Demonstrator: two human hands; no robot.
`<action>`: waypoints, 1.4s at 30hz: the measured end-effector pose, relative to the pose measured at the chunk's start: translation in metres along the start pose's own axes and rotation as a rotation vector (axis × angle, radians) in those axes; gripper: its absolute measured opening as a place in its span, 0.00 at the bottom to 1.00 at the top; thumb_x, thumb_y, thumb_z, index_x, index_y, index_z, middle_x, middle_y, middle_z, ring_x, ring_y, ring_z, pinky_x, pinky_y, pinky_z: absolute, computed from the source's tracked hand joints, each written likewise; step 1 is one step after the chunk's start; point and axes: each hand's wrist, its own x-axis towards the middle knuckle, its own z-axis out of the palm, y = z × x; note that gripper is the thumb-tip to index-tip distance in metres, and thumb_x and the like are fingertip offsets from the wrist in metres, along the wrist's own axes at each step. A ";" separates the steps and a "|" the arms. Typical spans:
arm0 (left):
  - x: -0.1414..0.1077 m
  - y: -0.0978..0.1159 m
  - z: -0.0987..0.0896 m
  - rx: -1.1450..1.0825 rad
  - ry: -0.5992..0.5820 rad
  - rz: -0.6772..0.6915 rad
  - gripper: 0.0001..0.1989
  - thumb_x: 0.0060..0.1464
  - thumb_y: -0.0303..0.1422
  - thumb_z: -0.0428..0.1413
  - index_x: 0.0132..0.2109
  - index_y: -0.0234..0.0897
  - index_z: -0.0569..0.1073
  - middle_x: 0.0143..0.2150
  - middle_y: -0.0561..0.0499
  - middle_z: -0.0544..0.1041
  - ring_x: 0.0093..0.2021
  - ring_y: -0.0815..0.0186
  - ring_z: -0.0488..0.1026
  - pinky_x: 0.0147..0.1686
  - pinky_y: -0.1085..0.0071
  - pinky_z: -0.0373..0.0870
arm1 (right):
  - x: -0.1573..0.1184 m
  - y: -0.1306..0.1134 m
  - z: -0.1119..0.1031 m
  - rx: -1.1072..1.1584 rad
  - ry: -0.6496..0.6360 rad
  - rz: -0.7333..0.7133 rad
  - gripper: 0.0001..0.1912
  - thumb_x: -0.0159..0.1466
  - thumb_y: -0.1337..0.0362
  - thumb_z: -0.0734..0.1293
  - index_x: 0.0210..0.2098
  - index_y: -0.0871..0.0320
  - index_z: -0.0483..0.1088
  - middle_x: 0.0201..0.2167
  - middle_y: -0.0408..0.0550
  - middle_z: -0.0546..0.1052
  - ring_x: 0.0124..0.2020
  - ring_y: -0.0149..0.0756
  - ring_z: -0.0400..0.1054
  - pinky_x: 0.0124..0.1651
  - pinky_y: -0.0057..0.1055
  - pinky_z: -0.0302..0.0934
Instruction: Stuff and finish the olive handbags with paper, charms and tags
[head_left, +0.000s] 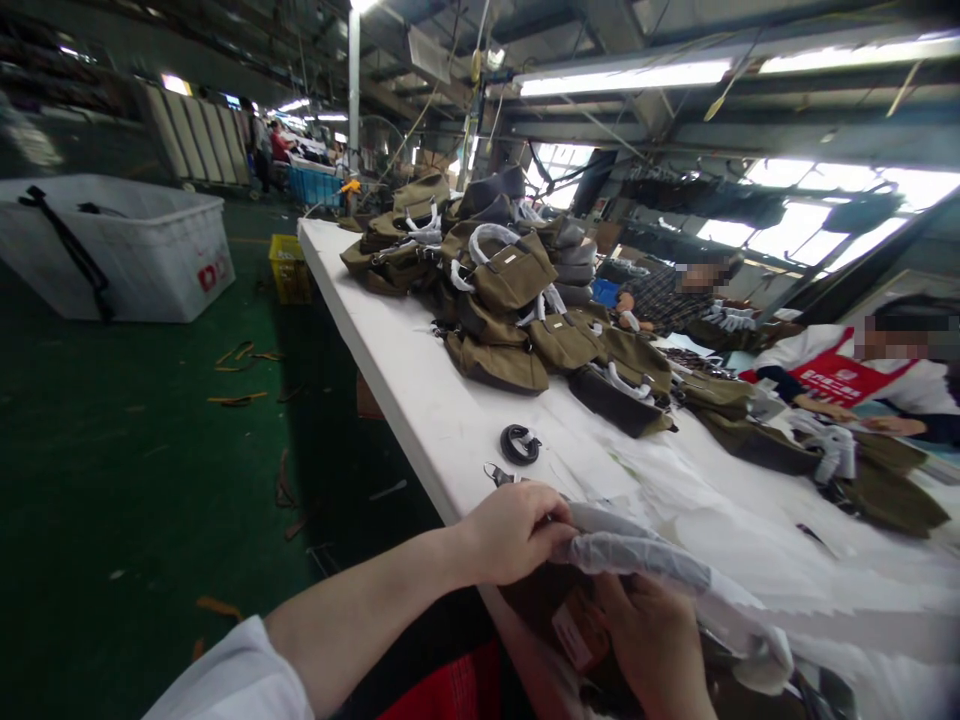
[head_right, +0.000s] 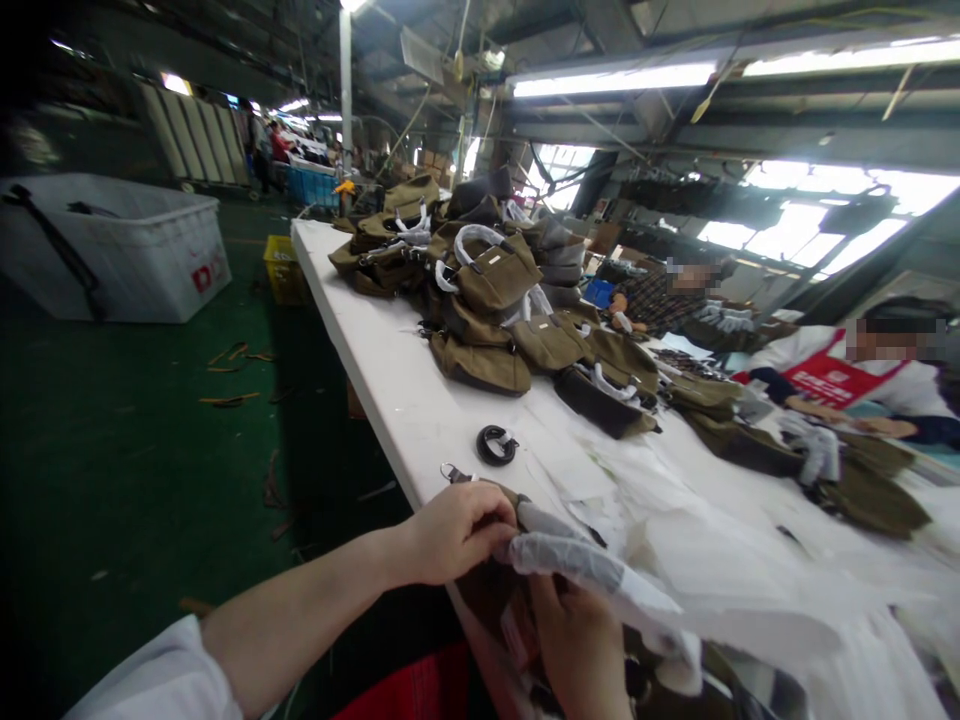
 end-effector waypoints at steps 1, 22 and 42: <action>-0.002 -0.001 0.005 -0.040 0.052 -0.036 0.05 0.57 0.31 0.55 0.35 0.35 0.75 0.32 0.49 0.76 0.34 0.66 0.72 0.37 0.72 0.67 | 0.001 -0.006 0.002 0.016 -0.007 0.065 0.30 0.66 0.45 0.56 0.18 0.55 0.73 0.10 0.46 0.68 0.14 0.34 0.59 0.19 0.30 0.51; -0.014 -0.009 0.063 -0.415 0.486 -0.337 0.11 0.57 0.37 0.56 0.32 0.33 0.75 0.26 0.50 0.73 0.24 0.71 0.67 0.24 0.76 0.63 | -0.001 -0.015 0.022 0.229 0.019 0.451 0.32 0.57 0.40 0.61 0.08 0.56 0.61 0.06 0.46 0.62 0.13 0.32 0.56 0.18 0.29 0.47; -0.056 -0.014 0.083 0.176 0.461 0.092 0.08 0.59 0.35 0.57 0.42 0.35 0.69 0.39 0.47 0.73 0.34 0.66 0.73 0.35 0.71 0.72 | -0.133 -0.012 -0.019 0.328 -0.020 0.302 0.08 0.67 0.68 0.60 0.39 0.56 0.71 0.34 0.47 0.76 0.37 0.35 0.70 0.40 0.29 0.63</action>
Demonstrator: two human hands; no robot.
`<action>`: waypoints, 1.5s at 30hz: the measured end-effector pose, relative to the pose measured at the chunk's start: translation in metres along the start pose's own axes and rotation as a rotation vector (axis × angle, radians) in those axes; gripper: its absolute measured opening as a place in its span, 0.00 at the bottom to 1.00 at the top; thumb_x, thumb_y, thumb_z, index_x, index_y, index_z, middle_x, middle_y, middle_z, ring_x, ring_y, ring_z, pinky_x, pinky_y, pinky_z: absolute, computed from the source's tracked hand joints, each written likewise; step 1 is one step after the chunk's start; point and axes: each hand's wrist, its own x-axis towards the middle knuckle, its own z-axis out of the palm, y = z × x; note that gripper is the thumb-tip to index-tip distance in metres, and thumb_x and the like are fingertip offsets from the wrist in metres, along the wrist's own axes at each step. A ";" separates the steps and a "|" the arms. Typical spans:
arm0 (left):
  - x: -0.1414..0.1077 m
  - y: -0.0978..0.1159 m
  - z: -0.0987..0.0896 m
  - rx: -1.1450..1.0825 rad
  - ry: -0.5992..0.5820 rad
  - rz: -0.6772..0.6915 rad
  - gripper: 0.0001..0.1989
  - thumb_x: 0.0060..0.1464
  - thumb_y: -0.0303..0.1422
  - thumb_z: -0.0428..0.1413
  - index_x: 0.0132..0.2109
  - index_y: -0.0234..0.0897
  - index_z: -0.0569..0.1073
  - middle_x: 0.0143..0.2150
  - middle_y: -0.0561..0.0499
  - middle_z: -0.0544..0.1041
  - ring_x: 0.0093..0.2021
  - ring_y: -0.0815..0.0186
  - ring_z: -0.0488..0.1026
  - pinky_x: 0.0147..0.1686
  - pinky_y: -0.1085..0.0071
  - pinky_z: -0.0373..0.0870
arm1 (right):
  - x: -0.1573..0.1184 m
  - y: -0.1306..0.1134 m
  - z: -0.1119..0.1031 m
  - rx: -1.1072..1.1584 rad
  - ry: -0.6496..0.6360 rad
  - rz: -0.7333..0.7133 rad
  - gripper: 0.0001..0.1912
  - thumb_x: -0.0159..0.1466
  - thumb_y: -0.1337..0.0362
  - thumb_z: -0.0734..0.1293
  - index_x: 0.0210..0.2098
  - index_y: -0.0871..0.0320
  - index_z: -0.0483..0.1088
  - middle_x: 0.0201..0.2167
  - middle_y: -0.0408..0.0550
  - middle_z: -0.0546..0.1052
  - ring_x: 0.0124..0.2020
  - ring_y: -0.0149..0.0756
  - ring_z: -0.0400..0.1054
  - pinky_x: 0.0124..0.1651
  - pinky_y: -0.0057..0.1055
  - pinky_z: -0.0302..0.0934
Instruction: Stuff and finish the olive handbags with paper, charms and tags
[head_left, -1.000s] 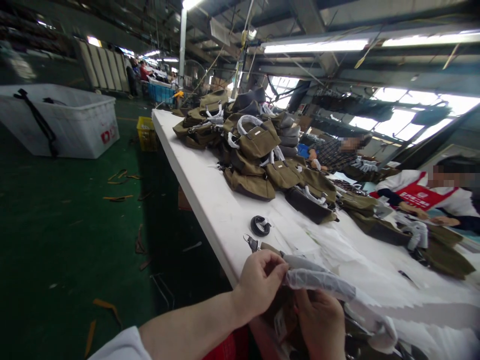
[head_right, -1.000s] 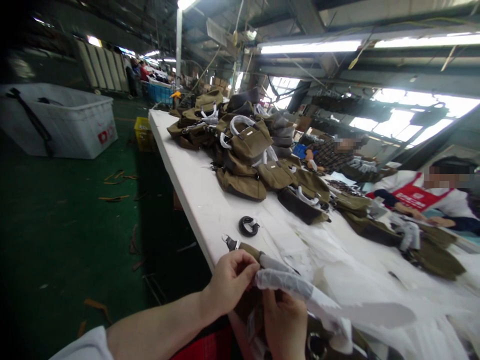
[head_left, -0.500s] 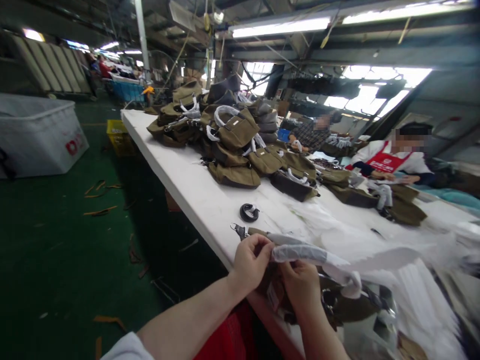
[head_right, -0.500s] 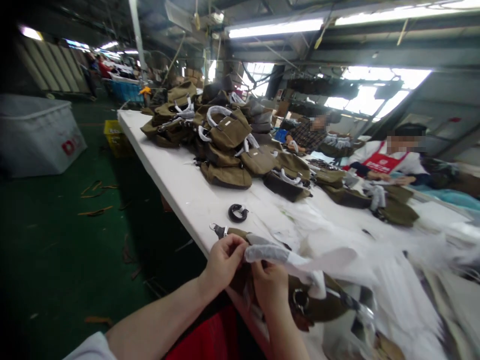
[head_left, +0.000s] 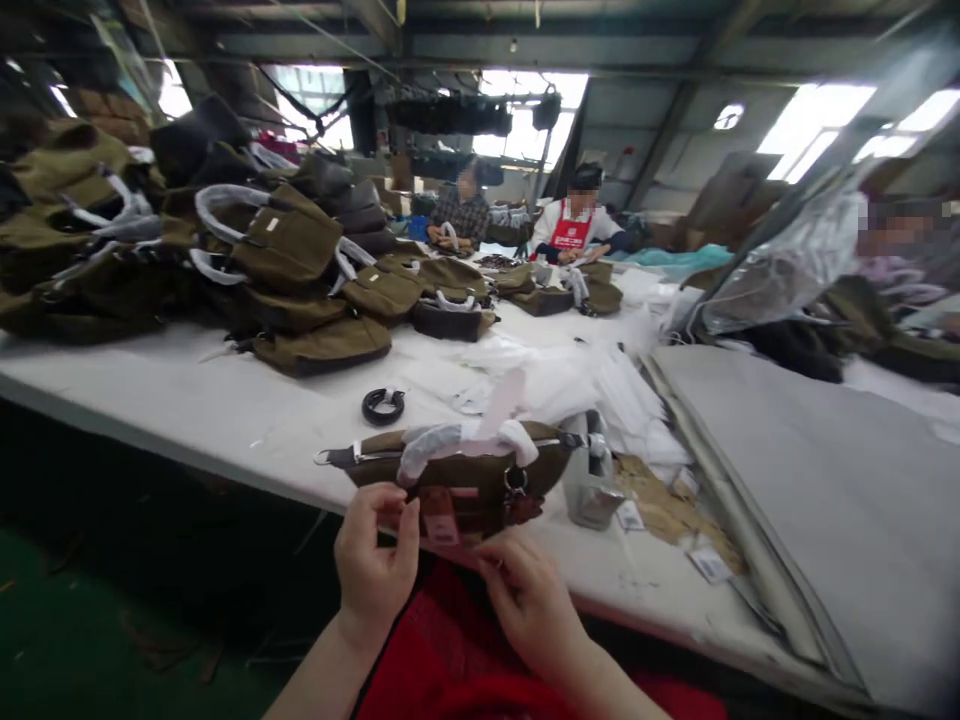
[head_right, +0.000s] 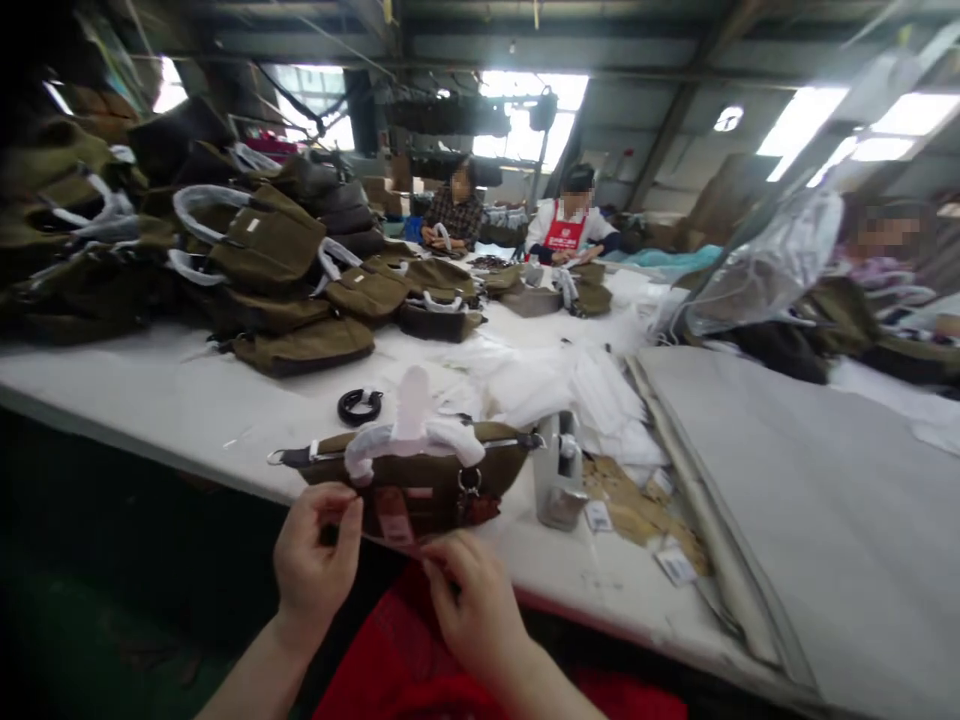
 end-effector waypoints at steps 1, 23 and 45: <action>-0.004 0.001 0.005 0.109 -0.009 0.087 0.11 0.56 0.36 0.60 0.42 0.35 0.69 0.40 0.46 0.74 0.36 0.65 0.73 0.36 0.70 0.72 | -0.010 0.005 0.001 -0.010 -0.020 0.036 0.08 0.67 0.68 0.60 0.37 0.56 0.72 0.33 0.47 0.76 0.36 0.35 0.70 0.39 0.29 0.62; -0.015 0.012 0.042 0.532 -0.199 0.496 0.27 0.56 0.34 0.55 0.63 0.36 0.64 0.60 0.39 0.71 0.58 0.47 0.68 0.64 0.44 0.49 | -0.074 0.040 -0.021 -0.022 -0.164 0.087 0.08 0.60 0.70 0.65 0.35 0.55 0.75 0.32 0.43 0.79 0.34 0.32 0.72 0.40 0.24 0.60; -0.050 0.013 0.010 0.495 0.009 0.370 0.19 0.54 0.31 0.58 0.53 0.36 0.69 0.53 0.39 0.75 0.61 0.47 0.65 0.64 0.45 0.45 | -0.064 0.036 -0.020 0.079 -0.178 0.161 0.08 0.64 0.71 0.63 0.35 0.55 0.74 0.33 0.43 0.78 0.35 0.33 0.71 0.41 0.28 0.61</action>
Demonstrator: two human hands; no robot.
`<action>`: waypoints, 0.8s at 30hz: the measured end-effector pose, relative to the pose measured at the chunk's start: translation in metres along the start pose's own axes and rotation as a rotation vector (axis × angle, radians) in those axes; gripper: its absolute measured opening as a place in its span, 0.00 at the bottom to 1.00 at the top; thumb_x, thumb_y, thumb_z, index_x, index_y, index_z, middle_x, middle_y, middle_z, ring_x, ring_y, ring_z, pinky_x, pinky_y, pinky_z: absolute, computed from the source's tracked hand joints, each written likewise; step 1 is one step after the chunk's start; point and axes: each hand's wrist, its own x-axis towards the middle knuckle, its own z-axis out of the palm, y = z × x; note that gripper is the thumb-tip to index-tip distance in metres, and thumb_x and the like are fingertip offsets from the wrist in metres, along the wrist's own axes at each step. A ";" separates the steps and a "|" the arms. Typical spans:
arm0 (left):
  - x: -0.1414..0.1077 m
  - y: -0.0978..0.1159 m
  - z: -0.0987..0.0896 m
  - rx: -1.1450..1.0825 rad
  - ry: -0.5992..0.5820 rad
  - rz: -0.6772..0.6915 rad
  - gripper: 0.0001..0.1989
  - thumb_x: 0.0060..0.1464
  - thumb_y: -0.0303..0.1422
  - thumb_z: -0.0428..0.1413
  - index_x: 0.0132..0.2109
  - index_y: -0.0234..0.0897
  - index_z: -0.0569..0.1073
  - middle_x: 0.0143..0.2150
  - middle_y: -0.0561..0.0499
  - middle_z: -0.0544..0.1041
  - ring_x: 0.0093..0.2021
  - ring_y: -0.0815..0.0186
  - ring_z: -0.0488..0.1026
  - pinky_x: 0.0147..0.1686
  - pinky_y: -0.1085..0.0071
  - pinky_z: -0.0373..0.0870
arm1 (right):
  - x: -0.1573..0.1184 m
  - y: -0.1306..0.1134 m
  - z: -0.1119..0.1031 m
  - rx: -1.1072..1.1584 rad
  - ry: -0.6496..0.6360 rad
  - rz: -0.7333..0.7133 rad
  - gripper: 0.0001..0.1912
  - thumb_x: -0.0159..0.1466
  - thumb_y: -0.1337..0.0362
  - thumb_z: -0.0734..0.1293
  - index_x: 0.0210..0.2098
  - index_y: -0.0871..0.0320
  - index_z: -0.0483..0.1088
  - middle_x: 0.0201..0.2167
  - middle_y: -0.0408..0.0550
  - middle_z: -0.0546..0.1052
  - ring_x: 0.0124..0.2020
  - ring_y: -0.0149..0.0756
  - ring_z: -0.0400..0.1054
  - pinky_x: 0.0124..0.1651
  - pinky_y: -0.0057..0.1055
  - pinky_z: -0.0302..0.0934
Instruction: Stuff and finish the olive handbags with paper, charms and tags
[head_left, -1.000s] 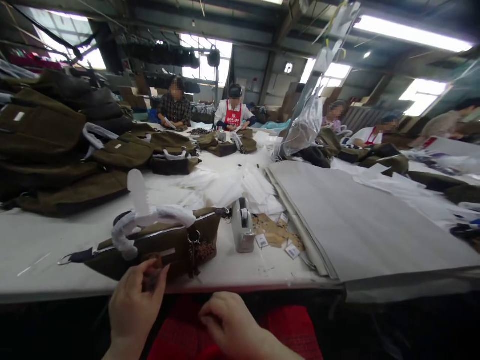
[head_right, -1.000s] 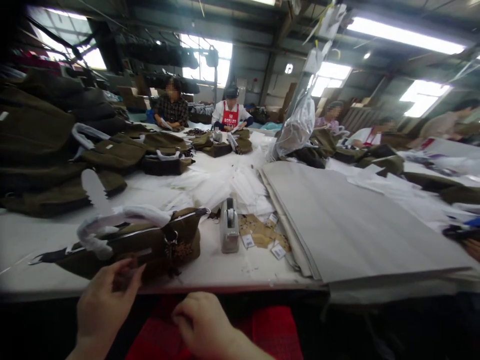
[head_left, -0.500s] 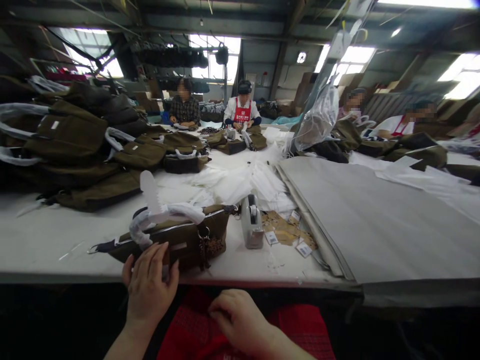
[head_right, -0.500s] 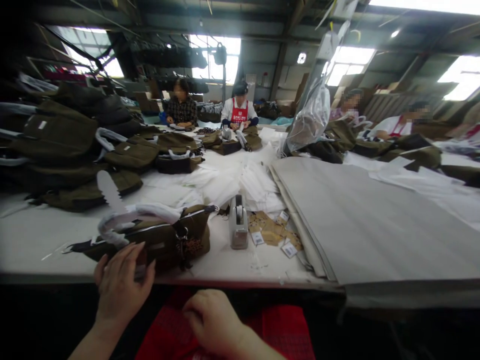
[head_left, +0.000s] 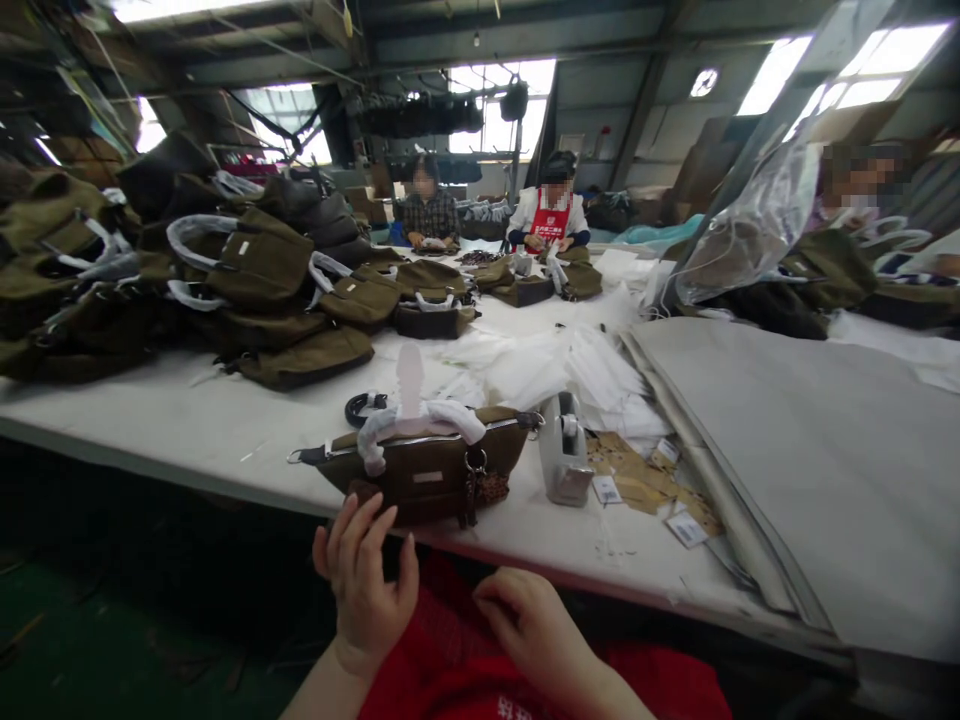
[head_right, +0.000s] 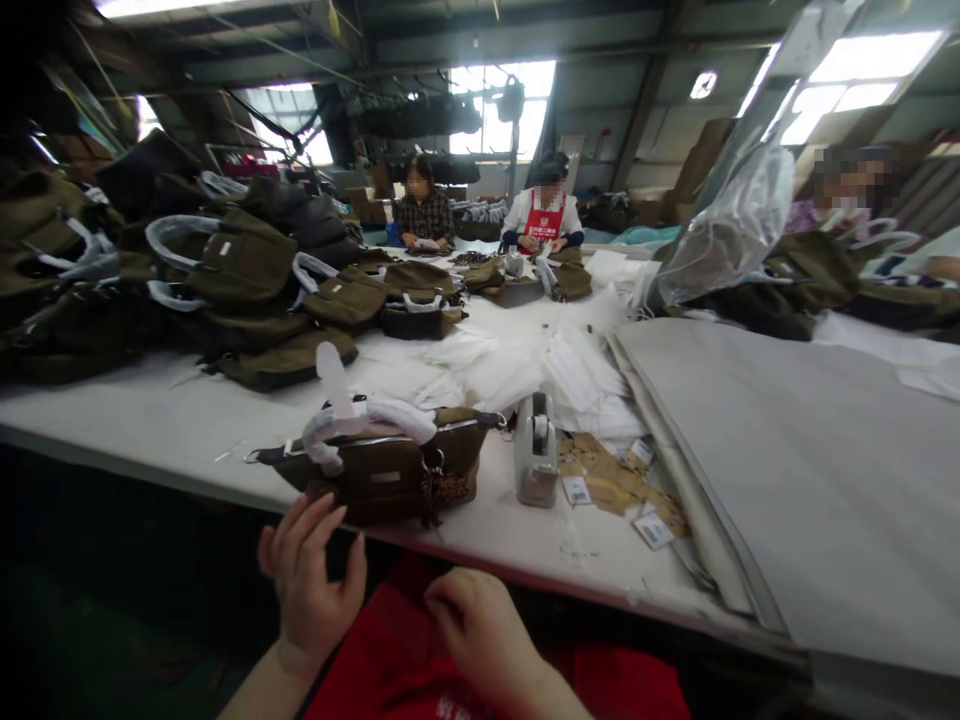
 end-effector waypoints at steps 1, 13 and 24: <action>-0.001 0.008 -0.001 -0.049 -0.015 0.018 0.20 0.53 0.31 0.58 0.54 0.36 0.69 0.53 0.39 0.75 0.61 0.48 0.65 0.64 0.45 0.47 | 0.001 0.000 -0.003 -0.015 0.004 -0.005 0.08 0.64 0.70 0.63 0.35 0.55 0.74 0.33 0.43 0.78 0.35 0.33 0.71 0.41 0.28 0.61; -0.017 0.038 0.029 -0.386 -0.221 0.156 0.19 0.54 0.27 0.57 0.53 0.38 0.69 0.52 0.42 0.76 0.59 0.51 0.68 0.60 0.50 0.59 | -0.046 0.073 -0.122 -0.235 0.478 0.410 0.18 0.68 0.54 0.59 0.37 0.59 0.74 0.34 0.51 0.79 0.37 0.40 0.73 0.42 0.34 0.63; -0.014 0.041 0.027 -0.323 -0.206 0.284 0.17 0.55 0.27 0.53 0.53 0.36 0.70 0.51 0.44 0.76 0.56 0.57 0.71 0.57 0.61 0.65 | 0.028 0.141 -0.183 -0.493 0.613 0.312 0.22 0.68 0.54 0.56 0.46 0.64 0.73 0.45 0.58 0.76 0.43 0.41 0.71 0.50 0.37 0.64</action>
